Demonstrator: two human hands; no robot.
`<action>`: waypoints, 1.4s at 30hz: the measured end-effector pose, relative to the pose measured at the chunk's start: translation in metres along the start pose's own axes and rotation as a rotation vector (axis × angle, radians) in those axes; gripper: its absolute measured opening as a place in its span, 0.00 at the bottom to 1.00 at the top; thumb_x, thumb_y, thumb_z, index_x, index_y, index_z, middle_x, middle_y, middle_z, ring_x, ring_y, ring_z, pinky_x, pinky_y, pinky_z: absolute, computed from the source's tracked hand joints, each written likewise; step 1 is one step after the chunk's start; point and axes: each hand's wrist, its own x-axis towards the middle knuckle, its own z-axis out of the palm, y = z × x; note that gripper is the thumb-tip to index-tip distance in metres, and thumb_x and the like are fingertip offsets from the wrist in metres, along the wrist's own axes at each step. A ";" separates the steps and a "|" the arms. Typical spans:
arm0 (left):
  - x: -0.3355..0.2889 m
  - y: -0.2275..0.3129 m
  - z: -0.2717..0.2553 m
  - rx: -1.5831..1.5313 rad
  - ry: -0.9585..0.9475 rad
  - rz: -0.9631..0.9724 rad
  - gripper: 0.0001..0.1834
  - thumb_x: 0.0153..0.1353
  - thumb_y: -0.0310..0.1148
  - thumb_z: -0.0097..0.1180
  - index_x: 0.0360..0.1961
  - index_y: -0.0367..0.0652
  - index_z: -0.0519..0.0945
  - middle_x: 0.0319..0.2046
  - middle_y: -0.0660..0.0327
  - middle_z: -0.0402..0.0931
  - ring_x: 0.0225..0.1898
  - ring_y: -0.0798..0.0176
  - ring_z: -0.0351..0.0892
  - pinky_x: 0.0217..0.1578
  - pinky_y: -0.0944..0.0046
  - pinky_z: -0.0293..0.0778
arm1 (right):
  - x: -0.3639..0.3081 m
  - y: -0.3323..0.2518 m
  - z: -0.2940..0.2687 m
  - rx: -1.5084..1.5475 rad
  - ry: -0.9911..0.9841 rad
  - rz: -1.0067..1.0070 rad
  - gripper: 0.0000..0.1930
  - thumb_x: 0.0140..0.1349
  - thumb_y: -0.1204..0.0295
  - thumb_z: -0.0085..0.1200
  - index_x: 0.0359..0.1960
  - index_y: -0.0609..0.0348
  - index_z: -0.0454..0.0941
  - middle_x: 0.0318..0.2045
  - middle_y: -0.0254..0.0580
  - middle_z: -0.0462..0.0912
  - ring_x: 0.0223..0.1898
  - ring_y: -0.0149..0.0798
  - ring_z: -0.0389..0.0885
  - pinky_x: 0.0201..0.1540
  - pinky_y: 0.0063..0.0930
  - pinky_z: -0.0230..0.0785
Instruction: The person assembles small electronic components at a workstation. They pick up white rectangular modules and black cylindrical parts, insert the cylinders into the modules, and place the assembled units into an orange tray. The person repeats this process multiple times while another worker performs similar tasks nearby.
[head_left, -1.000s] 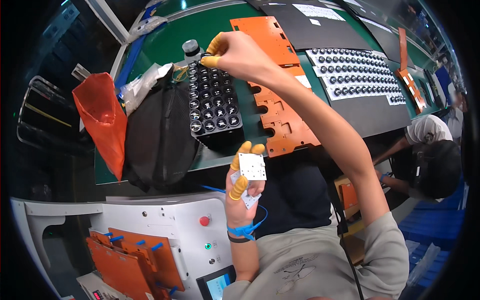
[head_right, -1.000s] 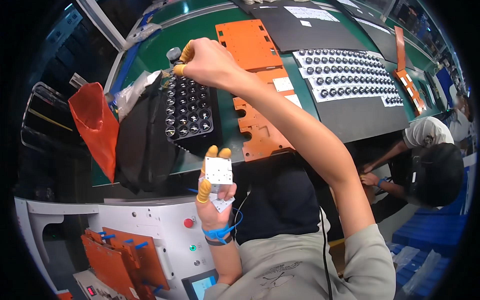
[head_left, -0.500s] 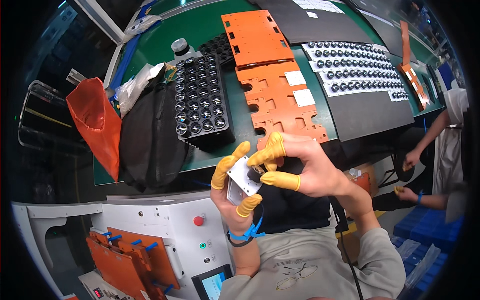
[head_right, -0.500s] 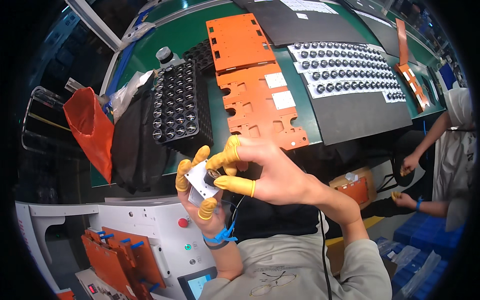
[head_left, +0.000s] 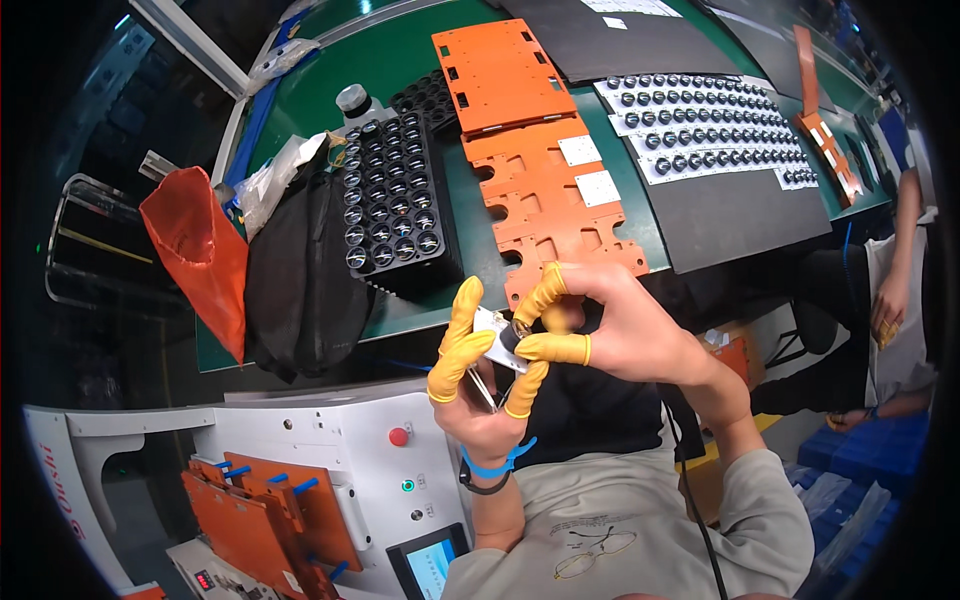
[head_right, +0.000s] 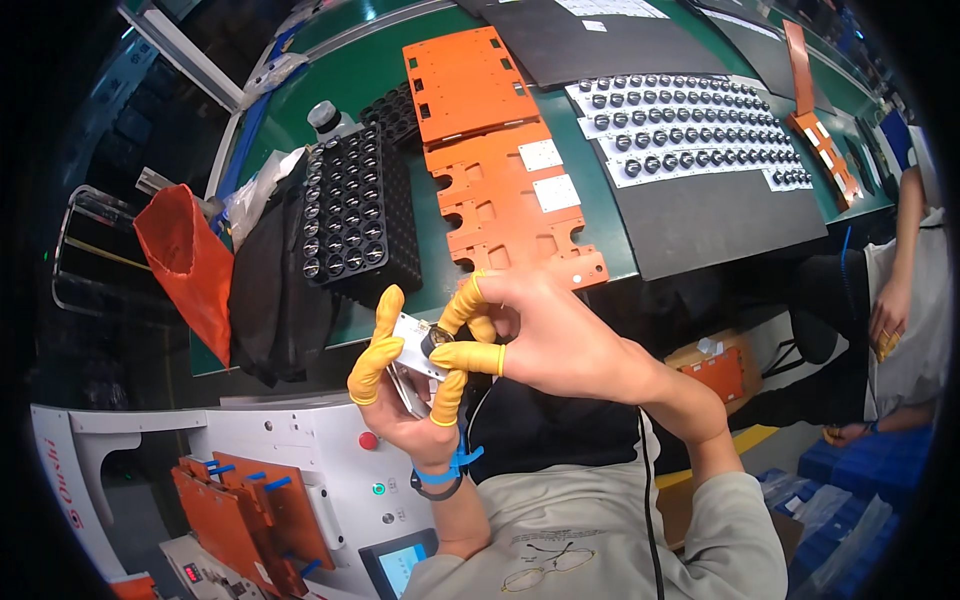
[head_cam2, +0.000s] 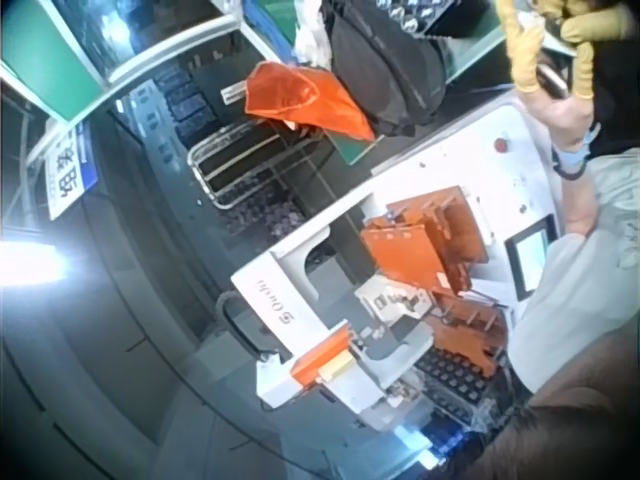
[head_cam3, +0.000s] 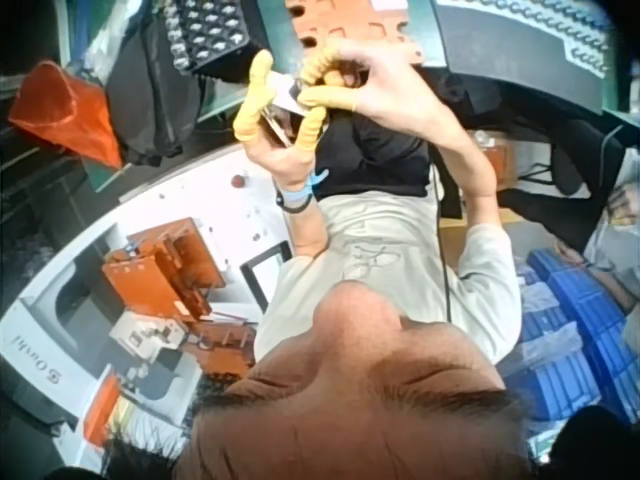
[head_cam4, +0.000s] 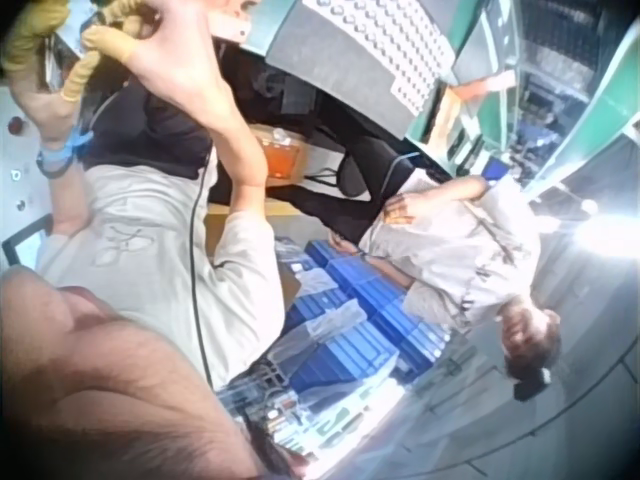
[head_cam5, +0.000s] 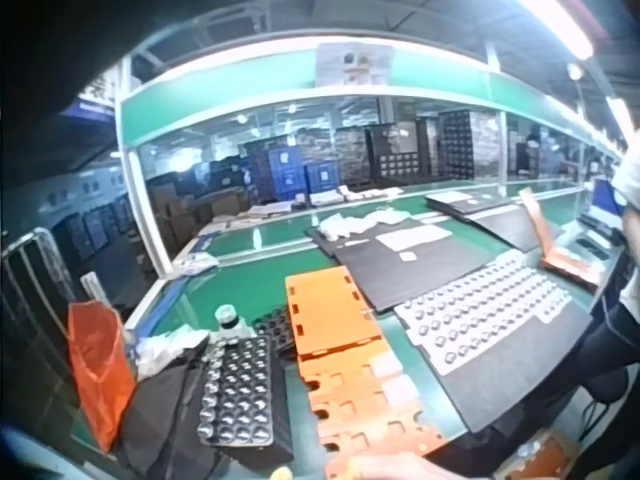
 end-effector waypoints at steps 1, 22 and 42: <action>0.000 0.000 -0.001 0.015 -0.017 0.008 0.31 0.50 0.24 0.75 0.53 0.41 0.71 0.64 0.33 0.66 0.57 0.50 0.78 0.54 0.55 0.77 | 0.001 0.000 -0.001 0.031 -0.015 0.025 0.14 0.56 0.72 0.71 0.38 0.65 0.80 0.20 0.29 0.71 0.23 0.21 0.65 0.26 0.21 0.58; -0.007 -0.021 0.042 -0.282 0.146 -0.696 0.27 0.62 0.32 0.66 0.58 0.40 0.68 0.52 0.56 0.75 0.46 0.69 0.70 0.47 0.68 0.63 | -0.023 0.038 0.001 -0.764 0.399 -0.318 0.13 0.54 0.70 0.64 0.40 0.62 0.81 0.27 0.39 0.73 0.32 0.44 0.76 0.39 0.39 0.68; 0.015 -0.051 0.050 -1.043 0.031 -0.903 0.12 0.71 0.40 0.49 0.35 0.44 0.73 0.34 0.64 0.72 0.18 0.74 0.55 0.17 0.73 0.52 | -0.011 0.105 -0.109 -0.261 0.288 0.406 0.24 0.65 0.59 0.60 0.23 0.74 0.80 0.13 0.39 0.71 0.20 0.29 0.66 0.25 0.34 0.62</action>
